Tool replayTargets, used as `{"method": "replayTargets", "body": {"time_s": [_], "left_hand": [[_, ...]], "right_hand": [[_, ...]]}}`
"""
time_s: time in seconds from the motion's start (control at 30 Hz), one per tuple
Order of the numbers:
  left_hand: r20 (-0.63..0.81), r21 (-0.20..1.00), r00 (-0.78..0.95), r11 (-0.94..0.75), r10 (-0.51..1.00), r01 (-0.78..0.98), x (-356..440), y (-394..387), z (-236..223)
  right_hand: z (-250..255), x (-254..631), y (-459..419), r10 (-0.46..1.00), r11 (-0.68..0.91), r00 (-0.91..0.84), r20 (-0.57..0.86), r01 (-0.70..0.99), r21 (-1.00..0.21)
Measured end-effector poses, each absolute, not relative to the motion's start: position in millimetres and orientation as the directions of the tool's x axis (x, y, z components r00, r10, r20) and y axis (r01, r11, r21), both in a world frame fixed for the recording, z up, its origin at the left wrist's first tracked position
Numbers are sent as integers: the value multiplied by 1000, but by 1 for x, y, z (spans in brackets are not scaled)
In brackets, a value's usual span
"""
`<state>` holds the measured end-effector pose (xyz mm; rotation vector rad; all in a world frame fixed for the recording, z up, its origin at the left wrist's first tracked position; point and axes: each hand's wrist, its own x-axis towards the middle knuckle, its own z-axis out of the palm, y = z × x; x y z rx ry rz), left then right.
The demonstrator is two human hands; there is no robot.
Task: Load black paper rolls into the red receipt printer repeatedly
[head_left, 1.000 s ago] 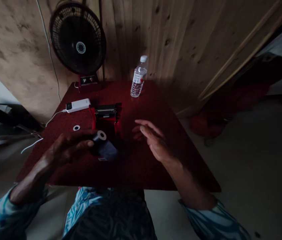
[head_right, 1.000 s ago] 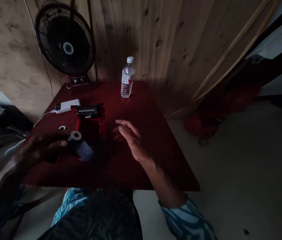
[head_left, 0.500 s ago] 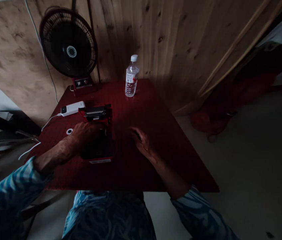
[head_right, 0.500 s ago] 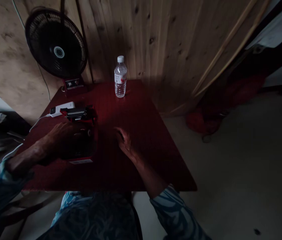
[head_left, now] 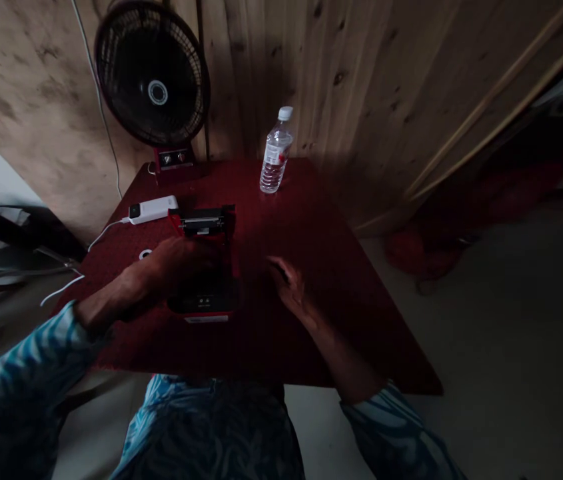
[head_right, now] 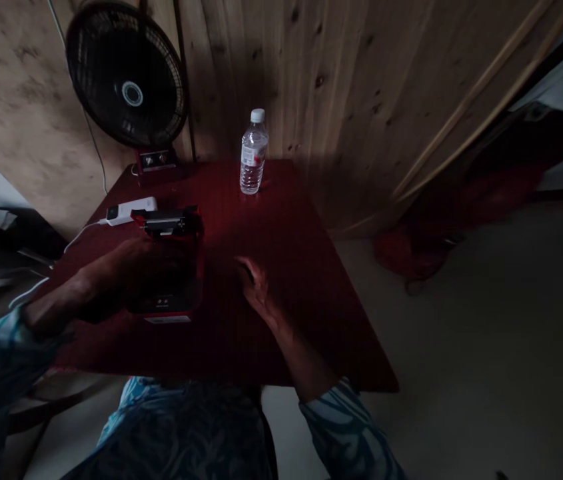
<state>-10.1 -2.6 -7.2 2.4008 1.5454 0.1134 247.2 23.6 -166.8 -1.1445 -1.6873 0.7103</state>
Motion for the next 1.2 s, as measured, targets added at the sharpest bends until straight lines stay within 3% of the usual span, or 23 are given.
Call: {"method": "replayTargets", "body": {"time_s": [0.13, 0.3, 0.43, 0.67, 0.8, 0.87, 1.2], "left_hand": [[45, 406, 417, -398, 908, 823, -31, -48, 4], [282, 273, 461, -531, 841, 802, -31, -73, -21], [364, 223, 468, -563, 805, 795, -28, -71, -35], [354, 247, 429, -526, 831, 814, -25, -65, -29], [373, 253, 414, -520, 830, 816, -26, -60, -31], [363, 251, 428, -529, 828, 810, -26, -60, -31], [386, 283, 430, -548, 816, 787, -28, -66, -37]], "right_hand": [[-166, 246, 25, 891, 452, -142, 431, 367, -813], [-169, 244, 27, 886, 458, -124, 446, 379, -804], [-172, 244, 28, 894, 440, -95, 438, 377, -815], [-122, 235, 6, 922, 385, -81, 378, 276, -881], [-83, 208, -16, 733, 672, -349, 584, 238, -701], [-73, 194, -20, 648, 754, -445, 618, 263, -601], [-74, 181, -29, 645, 764, -414, 642, 336, -551]]}}
